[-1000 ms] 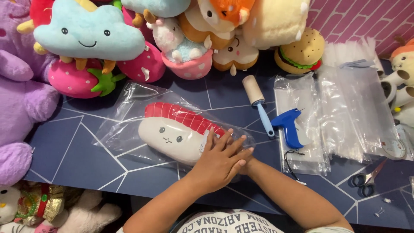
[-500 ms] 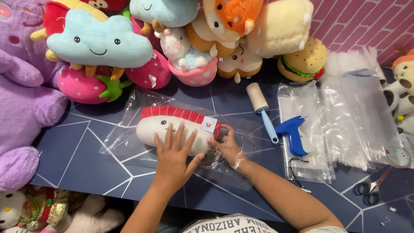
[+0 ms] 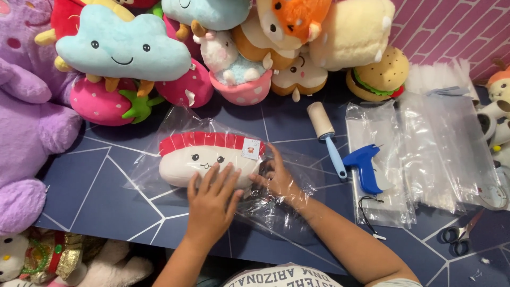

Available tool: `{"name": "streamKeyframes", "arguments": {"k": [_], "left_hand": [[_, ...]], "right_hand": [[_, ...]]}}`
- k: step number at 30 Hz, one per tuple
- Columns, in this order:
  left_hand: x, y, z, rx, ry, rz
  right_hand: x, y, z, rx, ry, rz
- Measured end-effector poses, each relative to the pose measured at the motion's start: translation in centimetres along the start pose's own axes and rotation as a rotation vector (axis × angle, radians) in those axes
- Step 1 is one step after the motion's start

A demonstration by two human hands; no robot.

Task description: The person places a sushi-themed stuffed toy into a plastic bag, seals the bag by hand, and then uses a lint roller on the work surface.

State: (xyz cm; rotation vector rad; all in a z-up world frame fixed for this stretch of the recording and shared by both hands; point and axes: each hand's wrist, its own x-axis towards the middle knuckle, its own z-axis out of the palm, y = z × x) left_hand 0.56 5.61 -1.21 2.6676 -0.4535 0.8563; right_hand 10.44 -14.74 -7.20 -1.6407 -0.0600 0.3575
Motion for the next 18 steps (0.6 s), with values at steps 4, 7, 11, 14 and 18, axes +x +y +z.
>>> {"name": "streamKeyframes", "arguments": {"k": [4, 7, 11, 14, 18], "left_hand": [[1.8, -7.2, -1.9, 0.008, 0.173, -0.154], [2.8, -11.5, -3.7, 0.034, 0.064, -0.485], [3.1, -12.6, -5.3, -0.248, -0.327, -0.956], [2.3, -12.1, -5.6, -0.292, -0.406, -1.003], [1.2, -12.6, -4.9, -0.284, -0.385, -0.916]], "right_hand": [[-1.4, -3.6, -0.2, -0.012, -0.066, -0.107], [-2.4, -4.5, -0.3, -0.057, -0.095, -0.034], [-1.9, -3.0, -0.9, -0.104, -0.155, -0.007], [-1.9, -3.0, -0.9, -0.129, -0.169, -0.016], [-2.7, -2.6, -0.3, -0.227, -0.147, -0.077]]}}
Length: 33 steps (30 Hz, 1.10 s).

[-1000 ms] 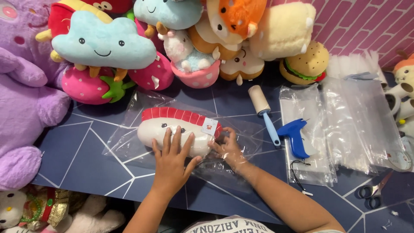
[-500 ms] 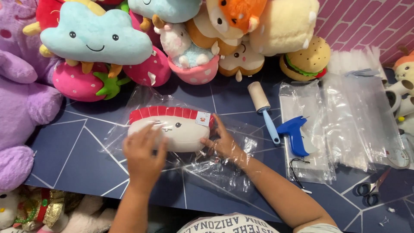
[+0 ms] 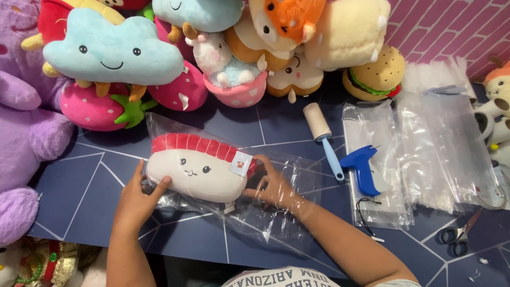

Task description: The person places a sushi-themed stuffed toy into a plastic bag, seals the bag by hand, and then uses a lint roller on the work surface.

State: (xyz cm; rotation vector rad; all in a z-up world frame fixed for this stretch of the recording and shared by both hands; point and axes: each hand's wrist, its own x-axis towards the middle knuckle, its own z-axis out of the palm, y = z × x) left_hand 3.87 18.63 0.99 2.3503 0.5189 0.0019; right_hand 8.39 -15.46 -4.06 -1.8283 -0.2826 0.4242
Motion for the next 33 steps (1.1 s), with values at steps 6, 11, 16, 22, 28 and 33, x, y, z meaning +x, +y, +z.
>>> {"name": "streamKeyframes", "arguments": {"k": [6, 11, 16, 22, 28, 33], "left_hand": [[-0.4, 0.4, 0.5, 0.157, 0.283, 0.528], [-0.4, 3.0, 2.6, 0.323, 0.190, 0.654], [-0.3, 4.2, 4.6, 0.412, 0.119, 0.634], [-0.6, 4.9, 5.1, 0.455, 0.063, 0.607], [-1.5, 6.9, 4.6, 0.486, 0.032, 0.567], [-1.7, 7.0, 4.9, 0.520, 0.052, 0.542]], "right_hand": [[0.9, 2.1, 1.2, -0.146, 0.162, -0.122], [0.7, 1.8, 0.7, -0.114, 0.135, -0.146], [0.4, 0.6, -0.1, -0.096, 0.066, -0.113], [0.9, 2.3, 0.1, -0.229, 0.001, -0.126], [0.5, 1.0, -0.7, -0.097, -0.045, -0.096], [0.0, -0.7, -2.9, 0.293, -0.109, 0.057]]}}
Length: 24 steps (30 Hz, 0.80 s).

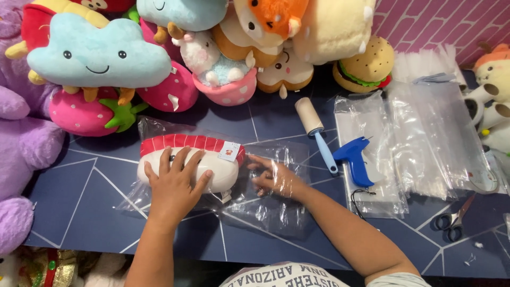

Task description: The person places a sushi-themed stuffed toy into a plastic bag, seals the bag by hand, and then uses a lint roller on the work surface.

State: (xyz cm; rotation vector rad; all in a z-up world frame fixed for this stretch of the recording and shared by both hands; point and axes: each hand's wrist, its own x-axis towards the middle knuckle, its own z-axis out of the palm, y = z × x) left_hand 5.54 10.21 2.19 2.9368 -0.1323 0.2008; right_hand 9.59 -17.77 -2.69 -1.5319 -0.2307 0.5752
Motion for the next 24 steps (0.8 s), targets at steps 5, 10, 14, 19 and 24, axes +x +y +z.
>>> {"name": "streamKeyframes", "arguments": {"k": [5, 10, 14, 19, 24], "left_hand": [[-0.2, 0.3, -0.6, 0.018, -0.070, -0.039], [1.4, -0.4, -2.1, 0.123, -0.159, 0.003], [6.8, -0.1, -3.0, 0.200, -0.085, 0.199], [15.8, 3.5, -1.2, 0.111, -0.381, 0.295], [18.6, 5.5, 0.2, 0.024, -0.852, 0.058]], "right_hand": [[-4.6, -3.2, -5.4, -0.439, 0.061, -0.064], [-13.4, -4.4, -7.4, -0.565, 0.446, 0.126], [-17.0, 1.4, -5.8, 0.157, 0.259, 0.194], [-14.7, 1.6, 2.3, 0.708, 0.027, 0.494], [-11.4, 4.1, 4.0, 0.928, -0.097, 0.514]]}}
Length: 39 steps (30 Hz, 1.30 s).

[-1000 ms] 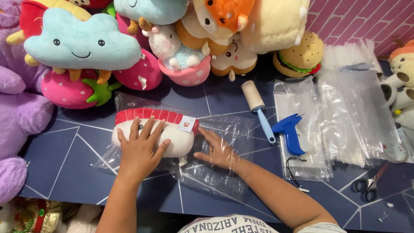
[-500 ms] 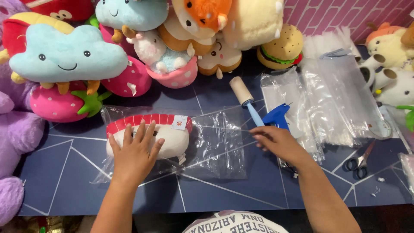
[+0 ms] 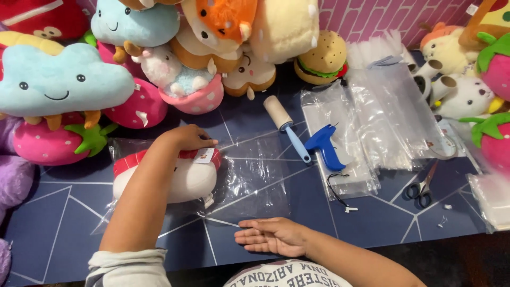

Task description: The person places a sushi-themed stuffed toy into a plastic bag, seals the bag by hand, and then uses a lint roller on the work surface.

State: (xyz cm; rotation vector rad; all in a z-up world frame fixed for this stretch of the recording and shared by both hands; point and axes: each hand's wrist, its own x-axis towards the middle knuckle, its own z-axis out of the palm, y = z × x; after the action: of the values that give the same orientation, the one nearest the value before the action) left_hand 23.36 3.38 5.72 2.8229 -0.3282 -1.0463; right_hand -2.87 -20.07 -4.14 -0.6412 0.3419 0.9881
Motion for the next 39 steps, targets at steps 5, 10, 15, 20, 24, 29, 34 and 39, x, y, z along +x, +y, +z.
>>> {"name": "streamKeyframes", "arguments": {"k": [5, 10, 15, 20, 24, 29, 34, 39], "left_hand": [[-0.4, 0.1, 0.4, -0.106, -0.058, -0.009], [0.8, -0.5, 1.1, -0.098, -0.031, 0.064], [-5.7, 1.7, -1.0, -0.544, 0.271, 0.059], [-9.1, 2.2, -3.0, -0.705, 0.695, 0.290], [-9.7, 2.0, -4.1, -0.813, 1.082, 0.842], [-11.2, -0.2, -0.9, -0.494, 1.365, 1.074], [-9.1, -5.2, 11.0, -0.319, 1.354, 0.979], [-9.2, -7.5, 23.2, 0.036, 0.950, 0.591]], "right_hand": [[2.4, 0.2, 0.7, 0.032, 0.003, -0.034], [3.8, -0.1, 2.6, -0.018, 0.094, -0.176], [3.0, -2.2, 3.5, -0.109, 0.175, -0.328], [-0.9, -10.0, 3.7, -0.205, 0.255, -0.611], [-3.5, -16.3, 4.0, -0.326, 0.216, -1.058], [-7.3, -15.7, 6.3, -0.706, 0.068, -1.535], [-5.7, -11.5, -1.0, -1.283, -0.173, -1.688], [-6.0, -6.5, -6.4, -1.995, -0.050, -1.293]]}}
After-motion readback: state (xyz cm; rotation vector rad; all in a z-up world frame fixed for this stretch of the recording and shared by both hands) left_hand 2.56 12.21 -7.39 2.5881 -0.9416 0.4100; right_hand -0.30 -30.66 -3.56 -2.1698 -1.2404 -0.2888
